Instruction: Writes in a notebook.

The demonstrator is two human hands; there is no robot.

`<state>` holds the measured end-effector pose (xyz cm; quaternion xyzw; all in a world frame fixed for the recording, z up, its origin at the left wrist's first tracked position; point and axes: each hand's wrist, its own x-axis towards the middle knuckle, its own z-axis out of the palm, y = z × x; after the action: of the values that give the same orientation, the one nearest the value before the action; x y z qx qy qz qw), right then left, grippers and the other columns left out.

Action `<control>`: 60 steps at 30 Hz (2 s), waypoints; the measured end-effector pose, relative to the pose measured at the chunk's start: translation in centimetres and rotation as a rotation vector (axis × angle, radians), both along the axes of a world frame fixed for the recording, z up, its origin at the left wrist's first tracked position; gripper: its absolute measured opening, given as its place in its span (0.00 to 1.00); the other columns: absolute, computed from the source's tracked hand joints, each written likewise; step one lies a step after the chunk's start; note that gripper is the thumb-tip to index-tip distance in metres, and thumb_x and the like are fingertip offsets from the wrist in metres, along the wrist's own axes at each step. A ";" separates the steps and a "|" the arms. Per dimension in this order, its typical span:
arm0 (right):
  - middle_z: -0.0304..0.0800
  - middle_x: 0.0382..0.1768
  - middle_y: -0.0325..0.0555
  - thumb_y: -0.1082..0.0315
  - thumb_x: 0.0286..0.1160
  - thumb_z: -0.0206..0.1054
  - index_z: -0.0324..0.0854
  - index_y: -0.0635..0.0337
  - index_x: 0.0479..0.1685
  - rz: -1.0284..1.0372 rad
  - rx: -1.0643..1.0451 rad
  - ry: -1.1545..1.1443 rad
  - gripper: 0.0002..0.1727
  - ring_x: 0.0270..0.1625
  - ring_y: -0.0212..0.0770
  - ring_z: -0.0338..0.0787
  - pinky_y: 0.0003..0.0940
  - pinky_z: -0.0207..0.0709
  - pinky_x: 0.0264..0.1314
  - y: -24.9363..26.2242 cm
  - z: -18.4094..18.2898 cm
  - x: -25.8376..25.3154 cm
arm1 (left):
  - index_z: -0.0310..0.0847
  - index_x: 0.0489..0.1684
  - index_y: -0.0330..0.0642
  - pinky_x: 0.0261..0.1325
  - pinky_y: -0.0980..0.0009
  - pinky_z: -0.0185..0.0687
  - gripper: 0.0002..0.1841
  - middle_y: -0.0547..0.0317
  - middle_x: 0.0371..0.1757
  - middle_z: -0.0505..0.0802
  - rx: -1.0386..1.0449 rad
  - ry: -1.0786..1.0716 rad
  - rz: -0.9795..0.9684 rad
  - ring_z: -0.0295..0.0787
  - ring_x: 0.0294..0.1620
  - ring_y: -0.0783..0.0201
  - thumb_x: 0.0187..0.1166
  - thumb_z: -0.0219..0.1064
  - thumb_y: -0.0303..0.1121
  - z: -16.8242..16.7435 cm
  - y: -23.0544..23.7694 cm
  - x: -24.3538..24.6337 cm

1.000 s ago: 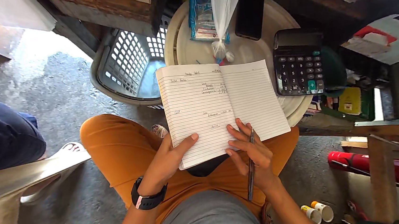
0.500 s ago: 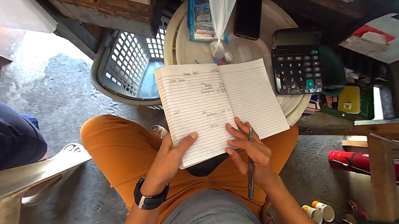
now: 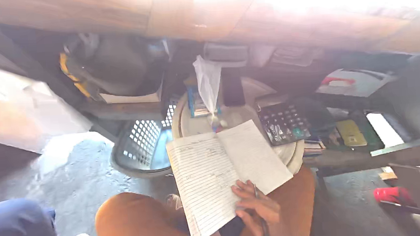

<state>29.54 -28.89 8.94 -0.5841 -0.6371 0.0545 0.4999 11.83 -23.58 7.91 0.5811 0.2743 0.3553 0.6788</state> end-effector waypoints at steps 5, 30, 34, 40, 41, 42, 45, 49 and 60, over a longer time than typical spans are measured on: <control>0.93 0.61 0.56 0.66 0.88 0.60 0.87 0.65 0.45 0.023 -0.006 -0.024 0.13 0.76 0.49 0.85 0.43 0.71 0.85 -0.3 0.4 0.1 | 0.83 0.51 0.24 0.64 0.76 0.85 0.17 0.64 0.46 0.95 -0.060 -0.030 0.328 0.90 0.52 0.81 0.77 0.71 0.34 1.2 -0.7 5.1; 0.86 0.25 0.35 0.80 0.65 0.74 0.76 0.54 0.26 -0.140 -0.125 0.849 0.13 0.17 0.24 0.82 0.16 0.80 0.19 6.5 3.3 -0.1 | 0.81 0.57 0.29 0.62 0.73 0.90 0.17 0.65 0.46 0.96 -0.160 -0.114 0.457 0.93 0.51 0.76 0.70 0.73 0.21 1.8 -1.4 6.8; 0.85 0.22 0.34 0.78 0.65 0.77 0.76 0.52 0.25 -0.149 -0.168 0.843 0.14 0.15 0.23 0.80 0.16 0.78 0.16 6.5 3.5 -0.2 | 0.82 0.55 0.27 0.61 0.73 0.90 0.17 0.62 0.44 0.96 -0.152 -0.081 0.483 0.94 0.49 0.74 0.68 0.73 0.18 1.2 -1.4 6.8; 0.93 0.36 0.39 0.80 0.63 0.77 0.85 0.56 0.32 -0.054 -0.146 0.887 0.09 0.30 0.29 0.91 0.23 0.89 0.35 6.1 3.8 0.5 | 0.81 0.54 0.26 0.59 0.75 0.90 0.15 0.63 0.43 0.96 -0.164 -0.055 0.505 0.93 0.48 0.77 0.69 0.71 0.18 1.4 -1.5 6.8; 0.91 0.31 0.37 0.81 0.63 0.76 0.83 0.55 0.30 -0.092 -0.143 0.868 0.11 0.25 0.28 0.89 0.22 0.88 0.30 6.0 4.0 0.3 | 0.81 0.54 0.26 0.59 0.75 0.90 0.15 0.62 0.43 0.96 -0.165 -0.058 0.503 0.93 0.48 0.76 0.69 0.71 0.17 1.4 -1.5 6.8; 0.88 0.26 0.36 0.82 0.62 0.76 0.79 0.54 0.27 -0.127 -0.146 0.848 0.13 0.21 0.27 0.87 0.21 0.87 0.25 6.0 4.0 0.1 | 0.81 0.55 0.26 0.60 0.74 0.90 0.15 0.62 0.43 0.96 -0.165 -0.063 0.502 0.94 0.48 0.76 0.69 0.71 0.17 1.3 -1.5 6.8; 0.85 0.21 0.34 0.80 0.63 0.77 0.75 0.53 0.24 -0.205 -0.150 0.811 0.15 0.13 0.24 0.80 0.17 0.79 0.15 5.9 3.6 -0.6 | 0.81 0.54 0.26 0.59 0.74 0.90 0.15 0.62 0.43 0.96 -0.151 -0.068 0.494 0.93 0.48 0.76 0.70 0.70 0.17 1.1 -1.5 6.8; 0.84 0.21 0.33 0.79 0.63 0.78 0.75 0.52 0.19 -0.191 -0.077 0.772 0.17 0.13 0.22 0.77 0.15 0.76 0.14 6.0 3.3 -0.5 | 0.82 0.53 0.28 0.58 0.75 0.90 0.14 0.64 0.42 0.96 -0.150 -0.062 0.497 0.93 0.47 0.77 0.69 0.71 0.17 1.3 -1.4 6.8; 0.82 0.17 0.33 0.82 0.61 0.73 0.72 0.54 0.15 -0.290 -0.137 0.785 0.18 0.12 0.23 0.76 0.17 0.75 0.15 6.5 2.7 -0.3 | 0.81 0.52 0.22 0.60 0.77 0.89 0.12 0.62 0.42 0.96 -0.179 -0.015 0.457 0.93 0.48 0.78 0.73 0.69 0.20 1.2 -1.7 6.4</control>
<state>29.23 -22.41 11.66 -0.6343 -0.3045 0.2443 0.6672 18.21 -25.24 9.08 0.4386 0.4240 0.4783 0.6317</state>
